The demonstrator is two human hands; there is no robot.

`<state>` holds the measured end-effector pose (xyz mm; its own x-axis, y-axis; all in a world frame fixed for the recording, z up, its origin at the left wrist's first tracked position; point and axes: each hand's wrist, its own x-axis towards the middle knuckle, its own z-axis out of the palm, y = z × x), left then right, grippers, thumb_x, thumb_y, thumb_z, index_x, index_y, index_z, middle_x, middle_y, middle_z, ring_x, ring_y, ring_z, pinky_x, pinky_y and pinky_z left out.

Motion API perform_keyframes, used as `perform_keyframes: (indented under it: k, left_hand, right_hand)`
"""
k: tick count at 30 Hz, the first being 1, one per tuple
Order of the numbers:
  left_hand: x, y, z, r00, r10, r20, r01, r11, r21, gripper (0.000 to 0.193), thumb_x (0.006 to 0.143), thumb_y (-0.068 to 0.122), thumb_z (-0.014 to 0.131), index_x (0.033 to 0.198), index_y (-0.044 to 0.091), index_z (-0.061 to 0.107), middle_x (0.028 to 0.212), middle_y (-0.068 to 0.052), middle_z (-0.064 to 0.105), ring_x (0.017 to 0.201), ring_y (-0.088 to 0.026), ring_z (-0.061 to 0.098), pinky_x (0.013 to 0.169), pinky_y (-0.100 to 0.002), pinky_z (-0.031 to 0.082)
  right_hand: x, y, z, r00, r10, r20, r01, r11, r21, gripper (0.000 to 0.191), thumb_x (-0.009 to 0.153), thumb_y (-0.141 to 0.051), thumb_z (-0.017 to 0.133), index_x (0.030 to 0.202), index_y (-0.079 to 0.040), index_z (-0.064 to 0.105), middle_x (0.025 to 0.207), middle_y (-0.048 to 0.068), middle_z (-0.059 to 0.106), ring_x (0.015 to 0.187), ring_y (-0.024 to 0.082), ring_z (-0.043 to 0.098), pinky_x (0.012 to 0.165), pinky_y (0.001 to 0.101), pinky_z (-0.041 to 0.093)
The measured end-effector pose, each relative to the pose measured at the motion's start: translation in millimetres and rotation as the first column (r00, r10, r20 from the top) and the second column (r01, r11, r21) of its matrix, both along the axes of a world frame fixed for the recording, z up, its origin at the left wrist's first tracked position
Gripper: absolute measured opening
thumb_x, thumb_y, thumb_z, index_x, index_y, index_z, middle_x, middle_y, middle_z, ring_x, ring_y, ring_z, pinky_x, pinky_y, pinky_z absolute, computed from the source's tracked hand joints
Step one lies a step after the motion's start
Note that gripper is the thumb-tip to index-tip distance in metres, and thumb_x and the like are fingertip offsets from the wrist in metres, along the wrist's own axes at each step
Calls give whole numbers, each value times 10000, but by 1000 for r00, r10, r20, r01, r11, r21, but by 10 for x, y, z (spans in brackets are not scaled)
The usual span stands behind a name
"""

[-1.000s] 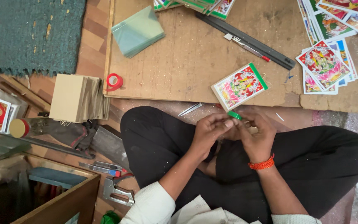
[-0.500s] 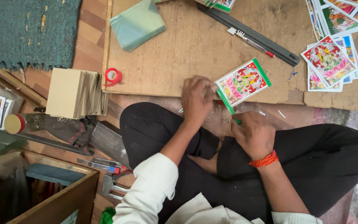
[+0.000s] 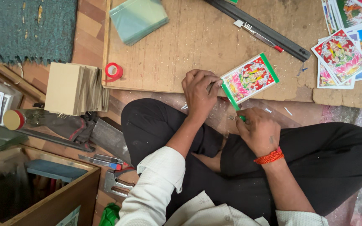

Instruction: The person sits on the floor and repeatedly assembles small card packs by placing a printed card onto a cardboard backing, applying green tape to the edges, and stacking the finished packs. The person handles cards, cardboard backings, and tape, using both hands to align and secure the components.

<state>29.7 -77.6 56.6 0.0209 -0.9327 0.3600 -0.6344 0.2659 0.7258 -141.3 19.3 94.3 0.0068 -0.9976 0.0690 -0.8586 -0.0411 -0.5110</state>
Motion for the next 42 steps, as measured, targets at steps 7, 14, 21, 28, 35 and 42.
perform_keyframes:
  k: [7,14,21,28,35,42]
  left_hand:
    - [-5,20,4,1000,6,-5,-6,1000,-14,79,811,137,799,869,139,745,1000,43,702,1140,-241,561,1022,-426,367]
    - [-76,16,-49,998,66,-6,-67,998,-7,215,793,127,791,976,149,679,1142,-26,631,1222,-287,537,1059,-463,369]
    - [32,225,4,992,-60,108,58,998,25,605,747,112,772,1331,105,614,1474,-140,457,1444,-414,344,1194,-572,250]
    - [-17,271,4,987,-52,151,33,992,123,604,712,217,852,1286,137,685,1587,-143,372,1516,-451,239,1221,-610,188]
    - [-23,281,-33,988,-60,140,44,992,116,594,726,204,866,1293,133,705,1628,-149,346,1535,-466,206,1224,-639,165]
    - [-53,269,-22,987,-48,155,26,990,141,598,703,185,862,1282,143,718,1628,-147,343,1546,-461,192,1230,-645,147]
  right_hand:
    - [7,-20,-29,1000,-21,-4,22,997,71,162,860,-245,745,971,-127,733,882,94,707,816,327,697,655,459,528]
    - [13,-44,-106,999,-7,33,4,996,91,158,855,-221,736,989,-137,736,904,102,707,822,325,700,673,462,535]
    - [-419,-275,-29,994,108,27,-100,972,-212,536,993,-278,683,1442,-7,571,1395,214,631,1277,411,605,1070,485,492]
    - [-702,-1106,-243,897,370,-244,-392,919,-46,954,979,-612,463,1592,91,265,1683,294,203,1574,438,164,1246,562,160]
    - [-656,-1077,-321,858,368,-359,-394,919,1,1032,947,-684,428,1589,99,230,1676,302,186,1585,407,115,1266,552,108]
    - [-283,-814,-244,791,554,-259,-573,819,3,1044,917,-676,469,1571,101,230,1661,307,183,1558,442,147,1257,507,113]
